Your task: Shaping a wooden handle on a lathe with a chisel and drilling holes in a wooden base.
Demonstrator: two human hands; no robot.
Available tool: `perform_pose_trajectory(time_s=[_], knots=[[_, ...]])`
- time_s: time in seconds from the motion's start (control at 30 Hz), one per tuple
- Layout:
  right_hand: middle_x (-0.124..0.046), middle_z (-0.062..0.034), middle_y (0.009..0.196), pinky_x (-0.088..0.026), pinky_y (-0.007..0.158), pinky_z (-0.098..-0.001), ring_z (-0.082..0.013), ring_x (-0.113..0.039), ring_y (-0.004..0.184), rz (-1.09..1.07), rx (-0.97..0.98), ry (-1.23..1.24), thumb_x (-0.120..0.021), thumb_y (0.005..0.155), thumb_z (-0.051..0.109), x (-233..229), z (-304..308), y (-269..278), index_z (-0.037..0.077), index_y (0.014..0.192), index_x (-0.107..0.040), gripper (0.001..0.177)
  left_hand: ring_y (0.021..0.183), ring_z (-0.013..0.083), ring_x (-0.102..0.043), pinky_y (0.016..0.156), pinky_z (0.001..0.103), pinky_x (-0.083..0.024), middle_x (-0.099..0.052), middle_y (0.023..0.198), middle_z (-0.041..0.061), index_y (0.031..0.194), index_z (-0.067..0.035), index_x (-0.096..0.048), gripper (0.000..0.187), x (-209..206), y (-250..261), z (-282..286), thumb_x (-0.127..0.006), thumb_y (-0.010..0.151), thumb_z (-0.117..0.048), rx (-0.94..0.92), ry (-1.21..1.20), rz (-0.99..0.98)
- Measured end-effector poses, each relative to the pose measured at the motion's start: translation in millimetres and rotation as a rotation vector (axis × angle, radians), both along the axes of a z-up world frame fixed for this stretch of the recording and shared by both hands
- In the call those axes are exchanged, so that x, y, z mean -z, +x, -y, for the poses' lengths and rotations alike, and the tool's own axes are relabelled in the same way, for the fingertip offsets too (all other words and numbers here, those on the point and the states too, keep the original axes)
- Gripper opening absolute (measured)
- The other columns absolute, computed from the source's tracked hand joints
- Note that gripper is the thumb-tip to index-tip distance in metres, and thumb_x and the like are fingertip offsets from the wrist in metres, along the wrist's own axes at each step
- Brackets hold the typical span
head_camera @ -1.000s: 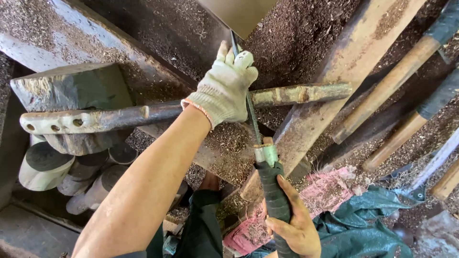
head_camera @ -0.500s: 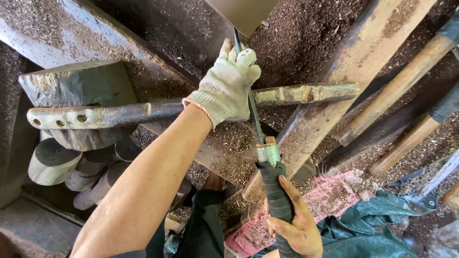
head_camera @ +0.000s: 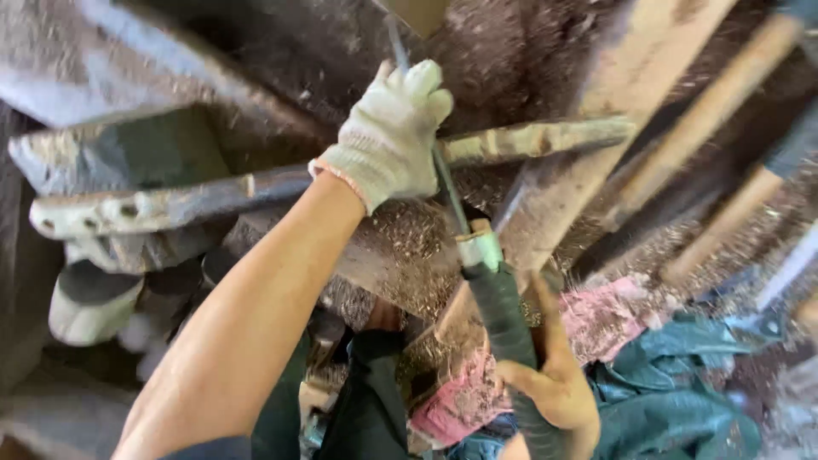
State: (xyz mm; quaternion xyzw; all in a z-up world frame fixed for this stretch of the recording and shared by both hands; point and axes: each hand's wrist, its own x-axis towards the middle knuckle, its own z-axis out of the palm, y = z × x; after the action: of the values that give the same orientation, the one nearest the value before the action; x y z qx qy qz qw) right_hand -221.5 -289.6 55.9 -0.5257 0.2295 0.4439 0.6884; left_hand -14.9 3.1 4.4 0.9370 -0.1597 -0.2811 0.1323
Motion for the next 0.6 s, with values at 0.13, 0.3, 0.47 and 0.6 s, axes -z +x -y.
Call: perform_pose_trajectory(time_s=[0.13, 0.3, 0.47, 0.6], knots=[[-0.061, -0.0197, 0.129, -0.059, 0.063, -0.0334, -0.023, -0.067, 0.081, -0.111, 0.073, 0.126, -0.076, 0.075, 0.012, -4.1, 7.6, 28.4, 0.01, 0.164, -0.019, 0.106, 0.095, 0.0363, -0.06, 0.097, 0.046, -0.052, -0.048, 0.106, 0.016, 0.105, -0.011, -0.055, 0.049, -27.4, 14.2, 8.9, -0.081, 0.064, -0.017, -0.064, -0.004, -0.145], [-0.055, -0.0327, 0.128, -0.065, 0.059, -0.0417, -0.0369, -0.074, 0.09, -0.196, 0.051, 0.286, -0.077, 0.071, 0.004, -26.4, -1.0, 85.6, 0.001, 0.155, -0.014, 0.105, 0.092, 0.0309, -0.068, 0.083, 0.042, -0.061, -0.057, 0.108, 0.015, 0.109, -0.009, -0.055, 0.033, -38.3, 20.4, 1.6, -0.074, 0.086, -0.021, -0.219, 0.108, -0.507], [-0.063, -0.0275, 0.125, -0.062, 0.05, -0.036, -0.0237, -0.066, 0.063, -0.107, -0.096, 0.156, -0.075, 0.072, -0.001, -51.6, -26.3, 78.9, 0.021, 0.167, -0.006, 0.12, 0.092, 0.0314, -0.069, 0.082, 0.04, -0.058, -0.064, 0.105, 0.013, 0.113, -0.012, -0.062, 0.022, -6.3, 18.1, -1.0, -0.063, 0.095, -0.025, -0.217, 0.098, -0.555], [-0.065, -0.0172, 0.101, -0.057, 0.052, -0.0323, -0.0189, -0.065, 0.064, -0.112, -0.103, -0.049, -0.073, 0.065, -0.003, -58.6, -42.8, 64.6, 0.023, 0.167, -0.01, 0.122, 0.084, 0.032, -0.07, 0.071, 0.041, -0.062, -0.065, 0.101, 0.015, 0.121, -0.012, -0.057, 0.037, -19.5, 30.3, -8.4, -0.07, 0.086, -0.015, -0.064, 0.147, -0.522]])
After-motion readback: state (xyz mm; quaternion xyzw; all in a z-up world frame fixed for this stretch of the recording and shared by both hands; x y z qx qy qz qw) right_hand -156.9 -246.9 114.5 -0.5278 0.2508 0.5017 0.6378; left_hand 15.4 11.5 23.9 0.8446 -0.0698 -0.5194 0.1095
